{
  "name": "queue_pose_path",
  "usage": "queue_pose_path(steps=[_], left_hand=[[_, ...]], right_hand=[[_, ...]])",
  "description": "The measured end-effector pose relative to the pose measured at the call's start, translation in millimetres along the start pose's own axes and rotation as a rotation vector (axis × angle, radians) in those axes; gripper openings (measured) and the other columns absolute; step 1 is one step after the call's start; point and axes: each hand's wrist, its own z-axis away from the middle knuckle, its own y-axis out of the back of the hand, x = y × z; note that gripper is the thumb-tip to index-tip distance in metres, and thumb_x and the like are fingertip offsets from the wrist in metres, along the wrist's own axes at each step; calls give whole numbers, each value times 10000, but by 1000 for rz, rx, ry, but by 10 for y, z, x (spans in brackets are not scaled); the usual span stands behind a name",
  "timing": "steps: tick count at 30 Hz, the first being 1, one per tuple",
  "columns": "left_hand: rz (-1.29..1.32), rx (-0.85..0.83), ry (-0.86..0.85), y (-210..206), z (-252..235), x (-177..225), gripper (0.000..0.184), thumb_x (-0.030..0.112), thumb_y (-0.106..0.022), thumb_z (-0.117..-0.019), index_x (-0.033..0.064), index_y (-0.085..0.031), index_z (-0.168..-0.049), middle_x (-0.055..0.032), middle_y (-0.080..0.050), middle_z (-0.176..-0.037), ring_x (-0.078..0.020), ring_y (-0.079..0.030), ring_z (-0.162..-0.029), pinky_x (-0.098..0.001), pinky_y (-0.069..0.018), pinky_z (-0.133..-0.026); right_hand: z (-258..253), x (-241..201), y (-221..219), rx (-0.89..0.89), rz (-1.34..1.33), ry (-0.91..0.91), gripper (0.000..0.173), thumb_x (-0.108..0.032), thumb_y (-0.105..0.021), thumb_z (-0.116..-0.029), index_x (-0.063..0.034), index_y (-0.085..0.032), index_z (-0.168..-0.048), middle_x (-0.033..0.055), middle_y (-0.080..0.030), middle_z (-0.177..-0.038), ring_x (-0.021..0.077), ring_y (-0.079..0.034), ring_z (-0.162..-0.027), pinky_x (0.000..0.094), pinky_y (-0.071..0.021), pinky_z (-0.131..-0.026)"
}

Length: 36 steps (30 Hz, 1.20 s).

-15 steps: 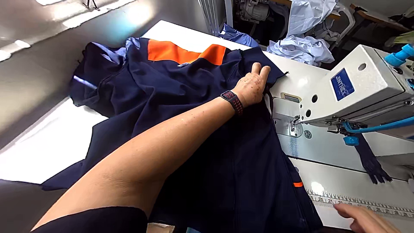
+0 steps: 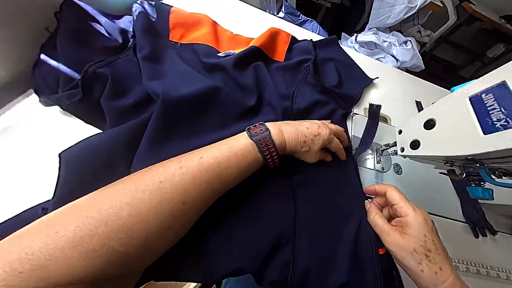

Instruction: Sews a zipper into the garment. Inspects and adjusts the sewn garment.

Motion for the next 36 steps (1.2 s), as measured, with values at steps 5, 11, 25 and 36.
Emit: queue_pose_path(steps=[5,11,25,36], left_hand=[[-21,-180,155,90,-21,188,321,123,-694,-943,174,-755,-1254,-194,-518,-1509,-431,-361,-1482,-624,-207,-1226],[-157,-341,309,120,-31,341,479,430,-679,-966,317,-625,-1427,-97,-310,-1673,-421,-150,-1565,-714,-61,-1204],[-72,-466,435,241,-94,425,709,523,-735,-900,295,-500,-1529,-21,-198,-1716,-382,4,-1589,-705,81,-1190],[-271,-397,330,25,28,408,886,791,-625,-806,412,-393,-1573,-87,-164,-1721,-483,-31,-1563,-773,25,-1155]], right_hand=[[36,-58,14,-7,-9,-53,330,-308,-641,-946,-21,-672,-1106,-48,-644,-743,-43,-547,-582,111,-460,-526],[-49,-101,-189,107,198,38,365,-362,-627,-892,-50,-717,-1057,-22,-641,-740,53,-550,-593,207,-458,-540],[216,-179,264,8,246,69,390,-176,-635,-956,74,-640,-1255,-7,-606,-653,88,-540,-596,239,-475,-598],[-81,-41,-117,100,375,142,445,-373,-553,-973,-7,-738,-1148,64,-665,-798,178,-612,-685,315,-509,-613]])
